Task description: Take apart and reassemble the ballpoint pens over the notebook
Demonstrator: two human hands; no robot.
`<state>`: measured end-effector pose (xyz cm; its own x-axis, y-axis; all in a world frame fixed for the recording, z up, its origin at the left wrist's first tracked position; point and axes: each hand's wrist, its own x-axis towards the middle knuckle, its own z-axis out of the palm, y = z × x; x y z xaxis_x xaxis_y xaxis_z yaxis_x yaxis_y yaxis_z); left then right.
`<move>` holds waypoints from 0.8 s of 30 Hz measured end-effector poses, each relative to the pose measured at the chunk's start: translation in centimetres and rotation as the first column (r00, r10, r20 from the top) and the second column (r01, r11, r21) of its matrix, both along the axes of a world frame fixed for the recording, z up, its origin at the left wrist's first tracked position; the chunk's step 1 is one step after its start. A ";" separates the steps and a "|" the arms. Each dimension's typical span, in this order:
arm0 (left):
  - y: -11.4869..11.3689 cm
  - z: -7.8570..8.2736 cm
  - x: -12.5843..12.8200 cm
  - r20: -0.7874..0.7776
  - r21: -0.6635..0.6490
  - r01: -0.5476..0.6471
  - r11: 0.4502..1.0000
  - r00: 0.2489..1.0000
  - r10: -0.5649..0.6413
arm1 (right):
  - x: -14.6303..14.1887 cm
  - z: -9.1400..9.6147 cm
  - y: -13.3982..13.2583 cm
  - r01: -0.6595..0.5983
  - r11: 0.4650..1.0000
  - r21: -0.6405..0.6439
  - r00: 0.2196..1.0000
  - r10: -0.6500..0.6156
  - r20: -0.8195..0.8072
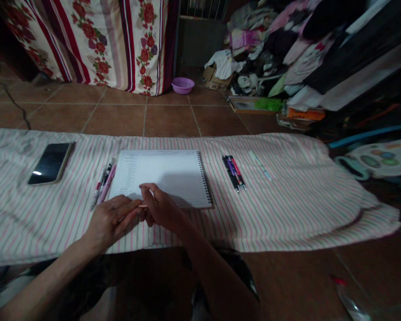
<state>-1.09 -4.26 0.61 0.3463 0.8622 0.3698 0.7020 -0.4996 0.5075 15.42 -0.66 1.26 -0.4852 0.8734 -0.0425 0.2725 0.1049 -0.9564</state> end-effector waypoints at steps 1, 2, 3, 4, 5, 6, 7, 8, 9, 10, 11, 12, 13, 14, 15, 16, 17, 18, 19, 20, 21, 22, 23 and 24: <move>0.2 0.0 -0.2 0.073 -0.059 -0.032 0.998 0.997 0.036 | 0.2 0.1 0.1 -0.021 1.000 -0.009 1.000 0.021 0.007; 0.4 0.0 -0.4 0.152 -0.129 -0.060 0.990 0.985 0.080 | 0.5 0.1 0.3 0.003 0.998 0.059 1.000 -0.005 0.029; 0.6 0.0 -0.7 0.248 -0.210 -0.091 0.973 0.958 0.143 | 0.7 0.2 0.4 0.042 0.985 0.168 0.998 -0.050 0.041; 0.8 0.1 -0.8 0.335 -0.301 -0.094 0.949 0.921 0.198 | 1.0 0.1 0.6 0.038 0.959 0.283 0.998 -0.053 0.045; 1.0 0.2 -0.9 0.403 -0.386 -0.082 0.919 0.881 0.247 | 1.2 0.1 0.7 0.006 0.927 0.374 0.998 -0.026 0.049; 1.1 0.3 -0.9 0.451 -0.454 -0.054 0.890 0.847 0.281 | 1.4 0.0 0.8 -0.021 0.897 0.442 0.999 -0.003 0.054; 1.2 0.4 -0.9 0.480 -0.500 -0.021 0.866 0.826 0.297 | 1.6 -0.2 0.9 -0.039 0.864 0.502 0.998 0.011 0.058; 1.2 0.4 -0.8 0.495 -0.523 0.007 0.852 0.817 0.297 | 1.7 -0.3 1.0 -0.049 0.837 0.545 0.998 0.018 0.061; 1.3 0.5 -0.7 0.502 -0.524 0.025 0.851 0.817 0.285 | 1.7 -0.4 1.1 -0.049 0.814 0.578 0.998 0.015 0.064; 1.3 0.5 -0.7 0.501 -0.510 0.035 0.859 0.824 0.264 | 1.8 -0.6 1.1 -0.047 0.796 0.604 0.998 0.007 0.067; 1.3 0.5 -0.6 0.493 -0.487 0.036 0.873 0.836 0.241 | 1.8 -0.6 1.2 -0.049 0.780 0.624 0.997 0.004 0.074; 1.3 0.4 -0.6 0.481 -0.460 0.030 0.888 0.849 0.220 | 1.8 -0.7 1.2 -0.058 0.768 0.638 0.996 0.004 0.086; 1.3 0.3 -0.6 0.463 -0.433 0.025 0.901 0.864 0.199 | 1.8 -0.7 1.2 -0.070 0.757 0.649 0.995 0.005 0.101; 1.2 0.3 -0.6 0.437 -0.410 0.021 0.912 0.882 0.176 | 1.9 -0.7 1.1 -0.083 0.749 0.657 0.993 0.006 0.118; 1.2 0.2 -0.7 0.404 -0.390 0.018 0.921 0.902 0.153 | 1.9 -0.6 1.1 -0.092 0.742 0.664 0.991 0.006 0.130; 1.2 0.1 -0.7 0.365 -0.373 0.017 0.928 0.922 0.130 | 1.9 -0.5 1.0 -0.099 0.738 0.668 0.990 0.005 0.141; 1.1 0.1 -0.8 0.323 -0.356 0.014 0.934 0.940 0.109 | 1.9 -0.5 0.9 -0.103 0.734 0.671 0.989 0.003 0.148; 1.1 0.0 -0.8 0.282 -0.340 0.012 0.940 0.955 0.090 | 2.0 -0.4 0.8 -0.102 0.732 0.673 0.988 -0.002 0.152; 1.0 0.0 -0.9 0.246 -0.325 0.012 0.946 0.966 0.073 | 2.0 -0.3 0.8 -0.098 0.731 0.675 0.988 -0.010 0.155; 1.0 0.1 -0.9 0.219 -0.309 0.013 0.951 0.974 0.058 | 2.0 -0.2 0.7 -0.095 0.734 0.672 0.987 -0.020 0.161; 1.0 0.1 -0.9 0.196 -0.294 0.018 0.956 0.980 0.042 | 2.0 -0.1 0.6 -0.088 0.737 0.670 0.985 -0.034 0.168; 0.9 0.1 -0.8 0.176 -0.279 0.024 0.960 0.984 0.027 | 2.0 0.0 0.6 -0.083 0.743 0.664 0.983 -0.049 0.178; 0.9 0.2 -0.8 0.155 -0.264 0.029 0.964 0.988 0.013 | 1.9 0.0 0.5 -0.079 0.747 0.660 0.980 -0.062 0.187; 0.9 0.3 -0.8 0.133 -0.249 0.032 0.968 0.991 0.002 | 1.9 0.0 0.5 -0.077 0.750 0.657 0.978 -0.072 0.196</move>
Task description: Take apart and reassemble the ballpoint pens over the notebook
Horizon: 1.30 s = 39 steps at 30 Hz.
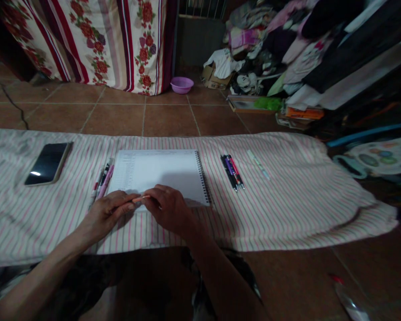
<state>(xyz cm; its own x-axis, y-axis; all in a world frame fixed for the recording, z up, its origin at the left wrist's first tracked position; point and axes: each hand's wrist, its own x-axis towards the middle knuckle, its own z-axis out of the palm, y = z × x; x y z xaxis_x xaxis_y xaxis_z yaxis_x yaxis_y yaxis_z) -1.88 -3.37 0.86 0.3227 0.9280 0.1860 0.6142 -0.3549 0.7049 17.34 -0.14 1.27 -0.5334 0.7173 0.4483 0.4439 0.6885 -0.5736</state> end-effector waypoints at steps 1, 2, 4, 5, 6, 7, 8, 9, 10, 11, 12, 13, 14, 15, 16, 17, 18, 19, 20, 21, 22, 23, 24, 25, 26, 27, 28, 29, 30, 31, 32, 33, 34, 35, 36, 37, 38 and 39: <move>0.0 0.1 0.0 -0.024 0.014 0.006 1.000 1.000 -0.006 | 0.0 0.0 0.0 0.007 1.000 0.004 1.000 -0.007 0.005; 0.0 0.1 0.0 -0.047 0.025 0.010 1.000 0.999 -0.008 | 0.0 0.0 0.0 0.012 1.000 0.011 1.000 -0.012 0.007; -0.1 0.2 0.1 -0.090 0.041 0.014 0.999 0.996 -0.010 | -0.1 -0.1 0.0 0.018 1.000 0.024 1.000 -0.018 0.013; -0.1 0.2 0.0 -0.105 0.046 0.014 0.999 0.994 -0.009 | -0.1 -0.1 0.0 0.020 0.999 0.028 1.000 -0.020 0.019; -0.2 0.2 0.0 -0.115 0.052 0.010 0.999 0.993 -0.004 | -0.1 -0.2 0.0 0.020 0.999 0.026 0.999 -0.020 0.033; -0.2 0.2 0.0 -0.117 0.060 0.004 0.998 0.993 0.003 | -0.1 -0.2 0.0 0.020 1.000 0.021 0.998 -0.021 0.052; -0.2 0.2 0.0 -0.115 0.071 0.001 0.997 0.993 0.007 | -0.2 -0.3 0.0 0.025 1.000 0.017 0.997 -0.026 0.072; -0.3 0.2 0.1 -0.110 0.086 0.003 0.996 0.994 0.007 | -0.2 -0.3 0.0 0.033 0.999 0.015 0.995 -0.034 0.090; -0.3 0.1 0.1 -0.107 0.104 0.009 0.995 0.994 0.002 | -0.3 -0.4 0.0 0.043 0.999 0.017 0.993 -0.044 0.105; -0.3 0.1 0.1 -0.106 0.124 0.019 0.992 0.994 -0.006 | -0.3 -0.4 0.0 0.055 0.998 0.023 0.992 -0.057 0.114; -0.3 0.0 0.1 -0.107 0.145 0.028 0.989 0.994 -0.013 | -0.3 -0.5 0.0 0.064 0.998 0.026 0.991 -0.067 0.119; -0.3 0.0 0.2 -0.107 0.162 0.035 0.986 0.994 -0.018 | -0.4 -0.5 0.0 0.071 0.997 0.022 0.990 -0.074 0.123; -0.3 -0.1 0.2 -0.105 0.175 0.037 0.984 0.994 -0.019 | -0.5 -0.5 0.0 0.078 0.997 0.006 0.988 -0.078 0.130; -0.2 -0.1 0.2 -0.101 0.182 0.037 0.983 0.995 -0.019 | -0.5 -0.5 0.0 0.086 0.996 -0.023 0.987 -0.082 0.141; -0.2 -0.2 0.2 -0.093 0.181 0.033 0.983 0.995 -0.017 | -0.6 -0.5 0.0 0.095 0.994 -0.061 0.984 -0.085 0.155; -0.2 -0.3 0.2 -0.085 0.172 0.028 0.985 0.996 -0.014 | -0.6 -0.4 0.0 0.104 0.989 -0.104 0.981 -0.085 0.172; -0.2 -0.3 0.2 -0.078 0.155 0.021 0.988 0.997 -0.009 | -0.7 -0.3 0.0 0.114 0.983 -0.147 0.979 -0.086 0.187; -0.2 -0.4 0.2 -0.071 0.130 0.010 0.991 0.997 -0.001 | -0.7 -0.3 0.0 0.125 0.976 -0.180 0.976 -0.089 0.197; -0.2 -0.5 0.2 -0.063 0.098 -0.005 0.995 0.998 0.011 | -0.7 -0.2 0.0 0.132 0.970 -0.202 0.976 -0.091 0.200; -0.1 -0.6 0.1 -0.049 0.058 -0.026 0.998 0.998 0.029 | -0.7 -0.2 0.0 0.141 0.967 -0.212 0.977 -0.101 0.190; -0.1 -0.6 0.1 -0.031 0.013 -0.053 0.998 0.998 0.054 | -0.7 -0.3 0.0 0.145 0.966 -0.215 0.980 -0.110 0.165; 0.0 -0.7 0.0 -0.007 -0.040 -0.081 0.996 0.997 0.081 | -0.6 -0.3 0.0 0.137 0.969 -0.206 0.986 -0.113 0.123; 0.1 -0.8 0.0 0.023 -0.099 -0.109 0.989 0.993 0.112 | -0.5 -0.4 0.1 0.115 0.975 -0.189 0.992 -0.103 0.073; 0.2 -0.8 -0.1 0.061 -0.163 -0.131 0.978 0.988 0.143 | -0.4 -0.5 0.1 0.084 0.983 -0.163 0.996 -0.082 0.023; 0.3 -0.8 -0.1 0.103 -0.225 -0.144 0.964 0.980 0.171 | -0.3 -0.7 0.2 0.051 0.990 -0.132 0.998 -0.055 -0.021; 0.4 -0.9 -0.1 0.144 -0.279 -0.147 0.949 0.971 0.192 | -0.3 -0.8 0.3 0.022 0.995 -0.100 0.998 -0.027 -0.054; 0.4 -0.9 -0.1 0.180 -0.321 -0.141 0.937 0.962 0.206 | -0.3 -0.9 0.3 0.001 0.998 -0.065 0.997 -0.006 -0.077; 0.5 -0.9 -0.1 0.210 -0.349 -0.129 0.928 0.955 0.211 | -0.3 -1.1 0.4 -0.005 0.999 -0.035 0.996 0.002 -0.095; 0.5 -0.9 -0.1 0.230 -0.360 -0.118 0.925 0.950 0.211 | -0.3 -1.2 0.4 -0.006 1.000 -0.013 0.994 0.005 -0.108; 0.5 -1.0 -0.1 0.242 -0.363 -0.110 0.925 0.948 0.207 | -0.3 -1.3 0.5 -0.004 1.000 0.003 0.993 0.004 -0.120; 0.4 -1.0 -0.1 0.250 -0.362 -0.105 0.926 0.946 0.205 | -0.3 -1.3 0.5 0.000 1.000 0.014 0.992 0.002 -0.125; 0.4 -1.1 0.0 0.256 -0.359 -0.105 0.928 0.944 0.206 | -0.4 -1.3 0.6 0.004 1.000 0.025 0.992 0.000 -0.127; 0.4 -1.2 0.0 0.259 -0.356 -0.108 0.928 0.943 0.209 | -0.4 -1.3 0.6 0.011 0.999 0.033 0.992 -0.006 -0.125; 0.4 -1.3 0.0 0.257 -0.354 -0.113 0.929 0.943 0.213 | -0.4 -1.2 0.6 0.021 0.999 0.038 0.993 -0.017 -0.119; 0.3 -1.3 0.0 0.248 -0.351 -0.116 0.929 0.945 0.212 | -0.3 -1.1 0.6 0.034 0.999 0.040 0.993 -0.029 -0.111; 0.3 -1.3 0.0 0.231 -0.348 -0.114 0.930 0.951 0.203 | -0.3 -1.1 0.6 0.044 0.998 0.039 0.994 -0.040 -0.103; 0.4 -1.3 0.0 0.211 -0.341 -0.114 0.933 0.958 0.194 | -0.3 -1.0 0.6 0.051 0.998 0.034 0.994 -0.047 -0.094; 0.4 -1.2 -0.1 0.192 -0.332 -0.116 0.936 0.963 0.187 | -0.3 -1.0 0.6 0.053 0.998 0.029 0.995 -0.051 -0.086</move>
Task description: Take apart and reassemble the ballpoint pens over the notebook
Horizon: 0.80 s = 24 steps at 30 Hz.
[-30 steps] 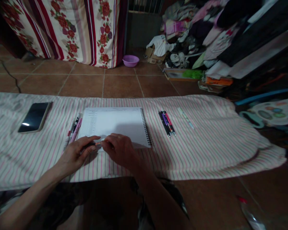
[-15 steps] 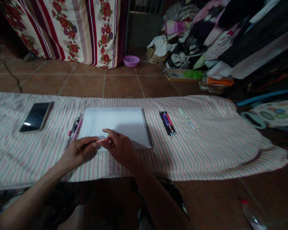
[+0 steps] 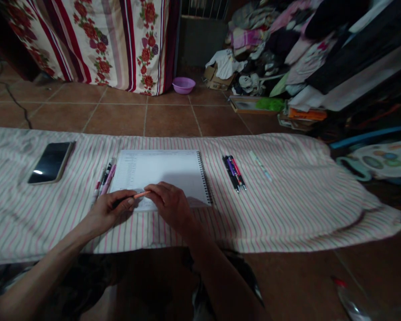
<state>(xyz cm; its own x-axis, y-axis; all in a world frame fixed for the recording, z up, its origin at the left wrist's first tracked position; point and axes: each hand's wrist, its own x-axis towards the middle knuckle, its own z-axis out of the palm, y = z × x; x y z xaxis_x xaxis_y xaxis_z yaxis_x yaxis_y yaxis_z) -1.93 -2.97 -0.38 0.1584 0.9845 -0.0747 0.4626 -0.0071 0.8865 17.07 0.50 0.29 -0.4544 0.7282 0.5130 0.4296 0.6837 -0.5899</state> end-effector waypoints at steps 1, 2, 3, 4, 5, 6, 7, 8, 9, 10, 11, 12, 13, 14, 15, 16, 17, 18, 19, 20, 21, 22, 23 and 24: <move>0.0 0.1 0.0 -0.020 0.008 0.007 1.000 1.000 -0.007 | 0.0 0.0 0.0 -0.001 1.000 -0.003 1.000 0.001 0.005; 0.1 0.2 0.0 -0.038 0.017 0.011 1.000 0.999 -0.010 | 0.0 0.0 0.0 -0.006 1.000 -0.003 1.000 0.006 0.007; 0.1 0.2 0.0 -0.053 0.024 0.012 1.000 0.999 -0.011 | 0.0 0.0 0.1 -0.013 1.000 -0.001 1.000 0.013 0.005; 0.1 0.3 0.1 -0.063 0.026 0.012 1.000 0.998 -0.010 | 0.0 -0.1 0.1 -0.021 1.000 0.004 1.000 0.021 0.002; 0.0 0.4 0.1 -0.067 0.024 0.012 1.000 0.998 -0.010 | 0.0 -0.1 0.1 -0.029 1.000 0.009 1.000 0.029 -0.003; 0.0 0.5 0.1 -0.063 0.018 0.010 1.000 0.998 -0.009 | 0.0 -0.1 0.1 -0.034 0.999 0.009 0.999 0.034 -0.007; 0.0 0.5 0.2 -0.055 0.012 0.006 1.000 0.998 -0.006 | 0.0 -0.1 0.1 -0.037 0.999 0.004 0.999 0.037 -0.010; -0.1 0.6 0.2 -0.044 0.006 0.005 1.000 0.999 -0.005 | 0.1 -0.1 0.1 -0.038 0.999 -0.005 0.999 0.038 -0.008; -0.1 0.6 0.2 -0.037 0.000 0.010 1.000 0.999 -0.010 | 0.1 0.0 0.1 -0.037 0.999 -0.016 0.999 0.037 -0.002; -0.1 0.7 0.3 -0.037 -0.003 0.018 1.000 0.999 -0.018 | 0.2 0.1 0.1 -0.034 0.999 -0.030 0.999 0.035 0.007; -0.1 0.8 0.3 -0.043 -0.005 0.025 1.000 0.999 -0.025 | 0.2 0.1 0.1 -0.034 0.998 -0.043 0.999 0.035 0.016; 0.0 0.9 0.3 -0.050 -0.008 0.028 1.000 0.998 -0.028 | 0.2 0.2 0.0 -0.037 0.998 -0.051 0.999 0.038 0.021; 0.0 1.0 0.4 -0.054 -0.012 0.028 1.000 0.998 -0.029 | 0.2 0.3 0.0 -0.038 0.998 -0.057 0.999 0.040 0.022; 0.1 1.0 0.4 -0.055 -0.015 0.029 0.999 0.998 -0.029 | 0.2 0.3 -0.1 -0.035 0.998 -0.058 0.999 0.037 0.021; 0.1 1.1 0.4 -0.055 -0.014 0.030 0.999 0.998 -0.031 | 0.2 0.4 -0.1 -0.030 0.998 -0.054 0.999 0.031 0.017; 0.1 1.2 0.4 -0.056 -0.011 0.033 0.999 0.998 -0.034 | 0.2 0.4 -0.1 -0.024 0.999 -0.049 1.000 0.025 0.018; 0.1 1.2 0.4 -0.061 -0.004 0.037 0.999 0.997 -0.037 | 0.2 0.4 -0.1 -0.015 0.999 -0.042 1.000 0.016 0.025; 0.1 1.2 0.4 -0.070 0.007 0.040 0.999 0.997 -0.039 | 0.2 0.4 -0.1 -0.004 0.999 -0.037 0.999 0.006 0.040; 0.1 1.2 0.4 -0.082 0.019 0.039 0.999 0.996 -0.037 | 0.2 0.4 -0.2 0.007 0.999 -0.034 0.998 -0.005 0.062; 0.1 1.2 0.5 -0.090 0.032 0.035 0.999 0.995 -0.032 | 0.2 0.4 -0.2 0.017 0.999 -0.031 0.996 -0.014 0.088; 0.0 1.1 0.5 -0.094 0.044 0.034 0.998 0.995 -0.030 | 0.2 0.4 -0.2 0.030 0.999 -0.029 0.993 -0.026 0.113; 0.0 1.0 0.5 -0.095 0.058 0.036 0.998 0.995 -0.030 | 0.2 0.3 -0.2 0.044 0.999 -0.022 0.990 -0.041 0.134; 0.0 0.9 0.5 -0.095 0.075 0.038 0.996 0.995 -0.031 | 0.2 0.3 -0.2 0.059 0.998 -0.013 0.987 -0.056 0.149; 0.0 0.8 0.5 -0.094 0.092 0.042 0.995 0.995 -0.033 | 0.1 0.3 -0.2 0.072 0.997 -0.005 0.984 -0.070 0.164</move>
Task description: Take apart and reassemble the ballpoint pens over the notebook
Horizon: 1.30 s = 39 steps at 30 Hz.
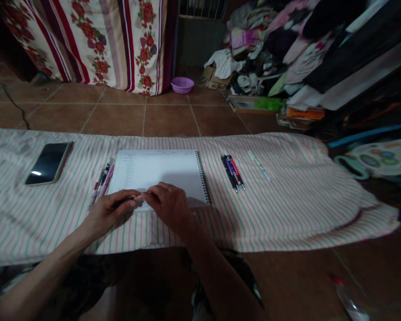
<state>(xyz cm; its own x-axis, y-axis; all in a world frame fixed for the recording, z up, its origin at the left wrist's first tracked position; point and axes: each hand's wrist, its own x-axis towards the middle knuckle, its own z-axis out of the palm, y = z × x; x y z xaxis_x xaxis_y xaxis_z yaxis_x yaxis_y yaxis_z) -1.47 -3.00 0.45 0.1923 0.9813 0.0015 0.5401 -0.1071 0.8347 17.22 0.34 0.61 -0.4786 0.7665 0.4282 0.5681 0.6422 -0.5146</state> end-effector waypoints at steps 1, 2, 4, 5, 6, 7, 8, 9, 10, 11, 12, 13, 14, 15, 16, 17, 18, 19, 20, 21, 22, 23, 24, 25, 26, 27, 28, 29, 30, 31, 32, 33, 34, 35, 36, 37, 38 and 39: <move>0.0 -0.1 0.0 0.002 0.017 0.005 1.000 1.000 -0.005 | 0.0 0.0 0.0 0.013 1.000 0.004 1.000 -0.013 0.015; 0.0 -0.2 0.0 0.002 0.035 0.007 0.999 1.000 -0.007 | -0.1 0.0 0.0 0.029 1.000 0.003 0.999 -0.029 0.031; 0.0 -0.4 0.0 -0.005 0.059 0.012 0.998 1.000 -0.012 | -0.1 0.1 0.1 0.059 0.998 -0.010 0.996 -0.058 0.061; 0.0 -0.5 0.0 -0.008 0.066 0.016 0.998 1.000 -0.016 | -0.2 0.1 0.1 0.071 0.997 -0.017 0.995 -0.070 0.073; 0.0 -0.5 0.0 -0.010 0.071 0.020 0.997 1.000 -0.019 | -0.3 0.1 0.1 0.082 0.996 -0.020 0.993 -0.081 0.083; 0.0 -0.5 0.1 -0.012 0.075 0.025 0.997 1.000 -0.024 | -0.3 0.1 0.1 0.093 0.995 -0.019 0.992 -0.091 0.092; 0.0 -0.5 0.1 -0.013 0.081 0.031 0.996 0.999 -0.030 | -0.4 0.1 0.1 0.102 0.995 -0.014 0.990 -0.100 0.100; 0.0 -0.5 0.1 -0.015 0.089 0.038 0.995 0.999 -0.037 | -0.4 0.0 0.1 0.111 0.994 -0.008 0.988 -0.110 0.108; 0.0 -0.4 0.1 -0.018 0.100 0.045 0.994 0.999 -0.043 | -0.5 0.0 0.1 0.120 0.993 0.000 0.986 -0.120 0.115; 0.0 -0.4 0.1 -0.023 0.111 0.053 0.992 0.998 -0.051 | -0.5 -0.1 0.0 0.128 0.992 0.009 0.984 -0.129 0.122; 0.0 -0.4 0.1 -0.026 0.121 0.060 0.991 0.998 -0.058 | -0.5 -0.2 0.0 0.134 0.991 0.017 0.983 -0.135 0.128; 0.0 -0.4 0.1 -0.028 0.130 0.066 0.989 0.998 -0.063 | -0.5 -0.2 0.0 0.136 0.990 0.024 0.981 -0.138 0.133; 0.0 -0.4 0.1 -0.026 0.135 0.072 0.988 0.997 -0.069 | -0.5 -0.3 0.0 0.139 0.990 0.031 0.981 -0.142 0.135; 0.0 -0.5 0.1 -0.022 0.137 0.077 0.988 0.997 -0.075 | -0.6 -0.4 0.0 0.143 0.989 0.036 0.980 -0.147 0.134; 0.0 -0.5 0.2 -0.017 0.135 0.082 0.987 0.997 -0.080 | -0.6 -0.5 0.0 0.151 0.988 0.038 0.979 -0.155 0.130; -0.1 -0.6 0.2 -0.010 0.129 0.083 0.988 0.997 -0.083 | -0.6 -0.5 -0.1 0.162 0.986 0.036 0.978 -0.165 0.128; -0.1 -0.6 0.2 -0.002 0.119 0.081 0.990 0.997 -0.081 | -0.6 -0.5 -0.1 0.174 0.984 0.029 0.976 -0.177 0.125; -0.1 -0.6 0.3 0.007 0.103 0.072 0.992 0.997 -0.074 | -0.6 -0.5 -0.2 0.183 0.983 0.018 0.975 -0.184 0.125; -0.1 -0.7 0.4 0.021 0.081 0.063 0.995 0.998 -0.064 | -0.6 -0.4 -0.2 0.184 0.983 0.000 0.975 -0.182 0.123; 0.0 -0.7 0.4 0.042 0.054 0.048 0.997 0.998 -0.050 | -0.6 -0.3 -0.2 0.176 0.984 -0.019 0.978 -0.172 0.115; 0.0 -0.7 0.4 0.072 0.018 0.033 0.999 0.997 -0.034 | -0.6 -0.2 -0.3 0.159 0.986 -0.040 0.983 -0.155 0.095; 0.0 -0.6 0.4 0.107 -0.029 0.019 0.999 0.994 -0.016 | -0.5 -0.1 -0.3 0.131 0.990 -0.062 0.990 -0.127 0.065; 0.1 -0.6 0.4 0.141 -0.086 0.007 0.996 0.990 0.005 | -0.4 -0.1 -0.3 0.094 0.992 -0.080 0.995 -0.092 0.028; 0.1 -0.6 0.4 0.173 -0.142 -0.004 0.990 0.985 0.028 | -0.3 0.0 -0.2 0.052 0.995 -0.090 0.999 -0.054 -0.010; 0.2 -0.5 0.3 0.199 -0.191 -0.010 0.982 0.979 0.048 | -0.2 0.0 -0.2 0.005 0.996 -0.089 0.999 -0.009 -0.044; 0.3 -0.5 0.2 0.220 -0.225 -0.012 0.974 0.974 0.062 | -0.1 -0.1 -0.1 -0.040 0.996 -0.075 0.997 0.035 -0.069; 0.3 -0.4 0.2 0.237 -0.245 -0.006 0.970 0.969 0.066 | 0.1 -0.2 0.0 -0.086 0.995 -0.047 0.993 0.082 -0.084; 0.4 -0.3 0.1 0.251 -0.252 0.001 0.968 0.966 0.065 | 0.1 -0.3 0.1 -0.120 0.993 -0.019 0.989 0.118 -0.091; 0.5 -0.3 0.1 0.261 -0.253 0.010 0.967 0.964 0.058 | 0.2 -0.5 0.2 -0.143 0.990 0.010 0.985 0.144 -0.092; 0.5 -0.2 0.0 0.263 -0.252 0.019 0.968 0.963 0.050 | 0.2 -0.7 0.3 -0.157 0.987 0.032 0.983 0.159 -0.087; 0.5 -0.1 0.0 0.256 -0.250 0.025 0.968 0.966 0.041 | 0.2 -0.8 0.3 -0.160 0.986 0.044 0.983 0.163 -0.079; 0.5 -0.1 0.1 0.245 -0.245 0.027 0.969 0.969 0.035 | 0.2 -0.9 0.4 -0.158 0.986 0.050 0.984 0.161 -0.069; 0.5 0.0 0.1 0.233 -0.236 0.027 0.971 0.972 0.029 | 0.2 -0.9 0.4 -0.158 0.986 0.055 0.985 0.161 -0.059; 0.4 0.0 0.1 0.222 -0.223 0.028 0.974 0.975 0.023 | 0.1 -0.9 0.4 -0.157 0.986 0.056 0.986 0.160 -0.048; 0.4 0.1 0.2 0.214 -0.210 0.027 0.977 0.977 0.019 | 0.1 -0.8 0.4 -0.158 0.986 0.053 0.986 0.160 -0.034; 0.3 0.1 0.2 0.208 -0.203 0.029 0.979 0.978 0.014 | 0.1 -0.7 0.4 -0.160 0.986 0.050 0.987 0.161 -0.017; 0.3 0.1 0.2 0.202 -0.201 0.033 0.979 0.979 0.008 | 0.2 -0.5 0.4 -0.160 0.986 0.049 0.987 0.160 0.005; 0.2 0.1 0.2 0.198 -0.199 0.038 0.979 0.980 0.002 | 0.2 -0.4 0.4 -0.159 0.986 0.047 0.987 0.158 0.028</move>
